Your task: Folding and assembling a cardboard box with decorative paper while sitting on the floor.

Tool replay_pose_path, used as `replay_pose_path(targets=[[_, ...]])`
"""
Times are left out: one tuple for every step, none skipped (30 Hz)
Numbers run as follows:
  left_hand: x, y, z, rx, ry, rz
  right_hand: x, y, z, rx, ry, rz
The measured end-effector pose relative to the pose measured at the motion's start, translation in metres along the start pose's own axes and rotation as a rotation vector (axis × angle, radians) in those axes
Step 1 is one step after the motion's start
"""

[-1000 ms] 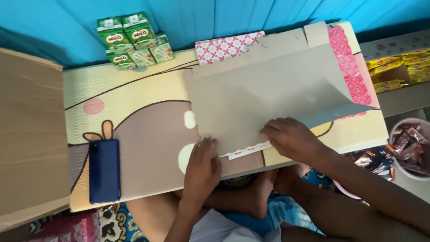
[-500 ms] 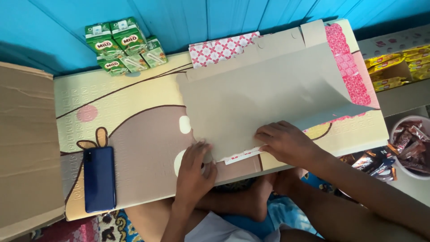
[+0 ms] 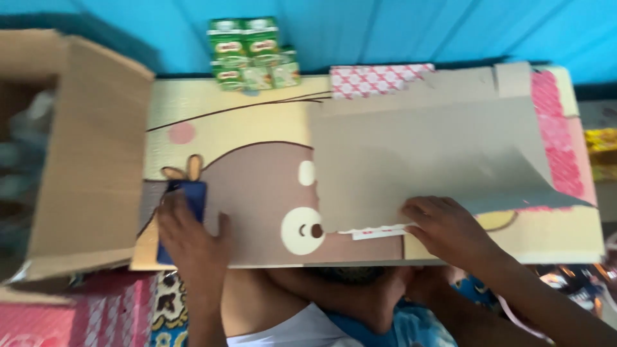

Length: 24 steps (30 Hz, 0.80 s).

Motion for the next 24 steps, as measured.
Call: replay_pose_path(targets=[[-0.003,0.021,0.0,-0.082,-0.037,0.136,0.0,0.0,0.0,0.001,0.005,-0.015],[-0.001,0.031,0.0,-0.095,-0.045,0.144,0.002,0.0,0.001,-0.015,0.002,-0.015],[0.0,0.042,-0.001,-0.119,-0.034,0.169,0.003,-0.001,0.001,-0.006,0.008,0.005],[0.004,0.051,0.0,-0.139,-0.026,0.189,0.004,-0.003,0.001,0.008,0.011,0.021],[0.002,0.054,0.001,-0.148,-0.036,0.191,0.003,-0.002,0.004,-0.004,0.007,0.017],[0.003,0.056,0.001,-0.14,-0.009,0.149,0.004,-0.003,0.004,0.043,0.06,0.034],[0.005,0.058,0.002,-0.132,0.017,0.107,0.005,-0.004,0.005,0.089,0.112,0.051],[0.005,0.062,0.001,-0.14,0.011,0.105,0.006,-0.004,0.005,0.081,0.111,0.044],[0.005,0.066,0.0,-0.112,-0.011,0.069,0.007,-0.004,0.005,0.083,0.116,0.021],[0.005,0.069,0.0,-0.085,-0.034,0.034,0.007,-0.005,0.006,0.084,0.12,-0.003],[-0.002,0.066,0.002,-0.092,-0.043,0.034,0.005,-0.003,0.008,0.075,0.117,-0.009],[-0.007,0.063,0.002,-0.095,-0.029,-0.052,0.005,-0.003,0.01,0.098,0.146,-0.01],[-0.013,0.06,0.003,-0.097,-0.015,-0.138,0.004,-0.003,0.012,0.122,0.175,-0.011],[-0.024,0.055,0.0,-0.104,-0.026,-0.139,0.005,-0.003,0.013,0.112,0.171,-0.018],[-0.032,0.052,-0.003,-0.191,0.04,-0.273,0.007,-0.005,0.014,0.112,0.189,-0.043],[-0.038,0.048,-0.008,-0.274,0.112,-0.409,0.009,-0.006,0.014,0.116,0.211,-0.067],[-0.035,0.052,-0.016,-0.278,0.106,-0.41,0.009,-0.006,0.015,0.109,0.209,-0.072],[-0.026,0.051,-0.026,-0.196,0.258,-0.613,0.008,-0.006,0.016,0.109,0.206,-0.063],[-0.018,0.048,-0.037,-0.108,0.409,-0.813,0.008,-0.006,0.016,0.109,0.203,-0.054],[-0.037,0.031,-0.04,-0.118,0.403,-0.813,0.008,-0.005,0.016,0.099,0.207,-0.056],[-0.052,0.005,-0.048,-0.072,0.65,-1.213,0.007,-0.005,0.016,0.133,0.208,-0.048],[-0.072,-0.023,-0.057,-0.02,0.898,-1.611,0.006,-0.005,0.016,0.166,0.208,-0.04],[-0.065,-0.031,-0.062,-0.027,0.888,-1.614,0.007,-0.006,0.018,0.155,0.213,-0.043],[-0.063,-0.048,-0.073,0.105,1.109,-1.844,0.009,-0.007,0.018,0.154,0.239,-0.087]])
Point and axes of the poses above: each hand's wrist, its own z-axis towards the middle knuckle, its own x-axis out of the palm, y = z × x, the point moved 4 cm from there along z, towards the middle knuckle, and after that the axes turned 2 degrees about z, right-handed, at the moved point
